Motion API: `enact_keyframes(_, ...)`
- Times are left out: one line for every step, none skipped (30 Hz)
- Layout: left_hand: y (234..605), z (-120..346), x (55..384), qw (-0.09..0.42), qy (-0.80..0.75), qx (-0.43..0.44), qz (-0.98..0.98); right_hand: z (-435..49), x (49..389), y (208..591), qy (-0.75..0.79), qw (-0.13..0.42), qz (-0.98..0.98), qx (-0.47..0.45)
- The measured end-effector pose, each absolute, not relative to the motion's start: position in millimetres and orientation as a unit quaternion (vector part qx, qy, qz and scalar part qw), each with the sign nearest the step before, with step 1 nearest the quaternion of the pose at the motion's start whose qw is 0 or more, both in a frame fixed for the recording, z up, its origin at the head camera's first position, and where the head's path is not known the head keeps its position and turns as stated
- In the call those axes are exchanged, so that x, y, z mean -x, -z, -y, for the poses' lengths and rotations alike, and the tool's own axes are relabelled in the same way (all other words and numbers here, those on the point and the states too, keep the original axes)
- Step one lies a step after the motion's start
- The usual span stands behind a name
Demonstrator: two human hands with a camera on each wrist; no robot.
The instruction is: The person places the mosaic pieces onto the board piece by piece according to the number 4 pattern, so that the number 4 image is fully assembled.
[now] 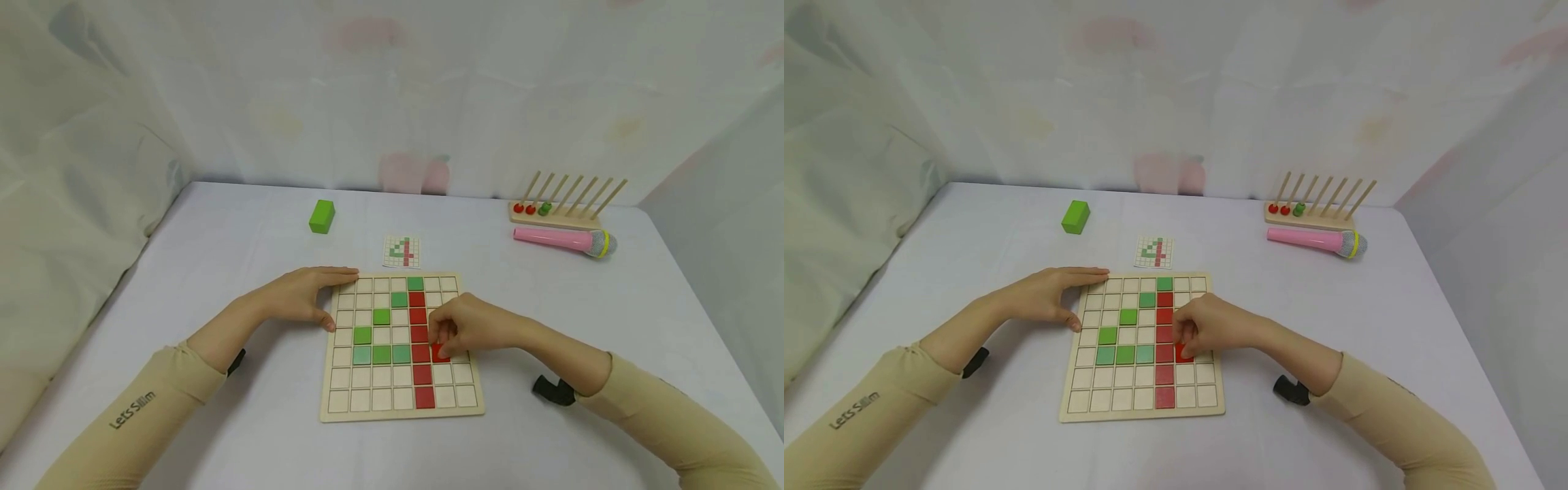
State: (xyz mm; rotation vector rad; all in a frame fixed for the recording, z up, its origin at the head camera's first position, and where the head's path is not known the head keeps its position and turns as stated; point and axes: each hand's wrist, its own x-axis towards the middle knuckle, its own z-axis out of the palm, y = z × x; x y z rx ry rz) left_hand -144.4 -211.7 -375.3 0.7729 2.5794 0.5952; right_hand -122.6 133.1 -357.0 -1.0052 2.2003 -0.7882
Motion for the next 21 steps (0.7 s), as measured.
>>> enact_keyframes(375.2,211.8,144.3,0.191,-0.212,-0.276,-0.918,-133.0,122.4,357.0,0.295,0.292,-0.827,0.379)
enact_keyframes(375.0,212.0,144.2,0.190,-0.212,-0.276,-0.918,-132.8,122.4,356.9,0.293,0.290,-0.828,0.379)
enact_keyframes(374.8,212.0,144.2,0.190,-0.212,-0.276,-0.918,-132.8,122.3,357.0,0.292,0.288,-0.829,0.380)
enact_keyframes(374.7,212.1,144.2,0.190,-0.213,-0.276,-0.918,-132.8,122.3,357.0,0.292,0.287,-0.829,0.381)
enact_keyframes(374.6,212.2,144.2,0.190,-0.214,-0.276,-0.917,-132.8,122.2,357.0,0.291,0.286,-0.829,0.382)
enact_keyframes(374.4,212.3,144.3,0.190,-0.215,-0.276,-0.917,-132.8,122.2,357.0,0.291,0.286,-0.829,0.382)
enact_keyframes(374.3,212.3,144.3,0.190,-0.214,-0.276,-0.917,-132.9,122.2,357.0,0.291,0.285,-0.829,0.382)
enact_keyframes(374.3,212.2,144.4,0.190,-0.214,-0.276,-0.917,-132.9,122.2,357.0,0.292,0.284,-0.829,0.382)
enact_keyframes(374.3,212.2,144.5,0.191,-0.215,-0.276,-0.917,-132.9,122.2,357.1,0.292,0.284,-0.830,0.383)
enact_keyframes(374.3,212.1,144.6,0.191,-0.214,-0.276,-0.917,-132.9,122.1,357.2,0.292,0.283,-0.829,0.383)
enact_keyframes(374.4,212.1,144.7,0.192,-0.214,-0.275,-0.918,-132.9,122.0,357.3,0.292,0.282,-0.829,0.383)
enact_keyframes(374.4,212.1,144.7,0.192,-0.214,-0.275,-0.917,-132.8,122.0,357.4,0.292,0.282,-0.830,0.383)
enact_keyframes(374.5,212.0,144.8,0.193,-0.214,-0.275,-0.917,-132.7,121.9,357.4,0.292,0.281,-0.830,0.384)
enact_keyframes(374.5,212.0,144.8,0.193,-0.215,-0.275,-0.917,-132.6,121.8,357.5,0.292,0.280,-0.830,0.385)
enact_keyframes(374.5,212.1,144.7,0.193,-0.216,-0.275,-0.917,-132.5,121.7,357.5,0.292,0.280,-0.829,0.385)
enact_keyframes(374.5,212.2,144.6,0.193,-0.216,-0.274,-0.917,-132.3,121.6,357.5,0.293,0.280,-0.829,0.386)
enact_keyframes(374.5,212.2,144.6,0.193,-0.217,-0.273,-0.917,-132.3,121.5,357.4,0.293,0.279,-0.829,0.386)
enact_keyframes(374.6,212.3,144.5,0.193,-0.218,-0.273,-0.917,-132.2,121.5,357.4,0.292,0.277,-0.830,0.387)
enact_keyframes(374.6,212.3,144.4,0.194,-0.218,-0.273,-0.917,-132.3,121.6,357.3,0.290,0.274,-0.831,0.387)
enact_keyframes(374.6,212.3,144.3,0.194,-0.217,-0.273,-0.917,-132.7,121.8,357.3,0.290,0.272,-0.832,0.386)
enact_keyframes(374.8,212.5,144.2,0.194,-0.216,-0.272,-0.917,-133.0,122.0,357.2,0.289,0.268,-0.834,0.385)
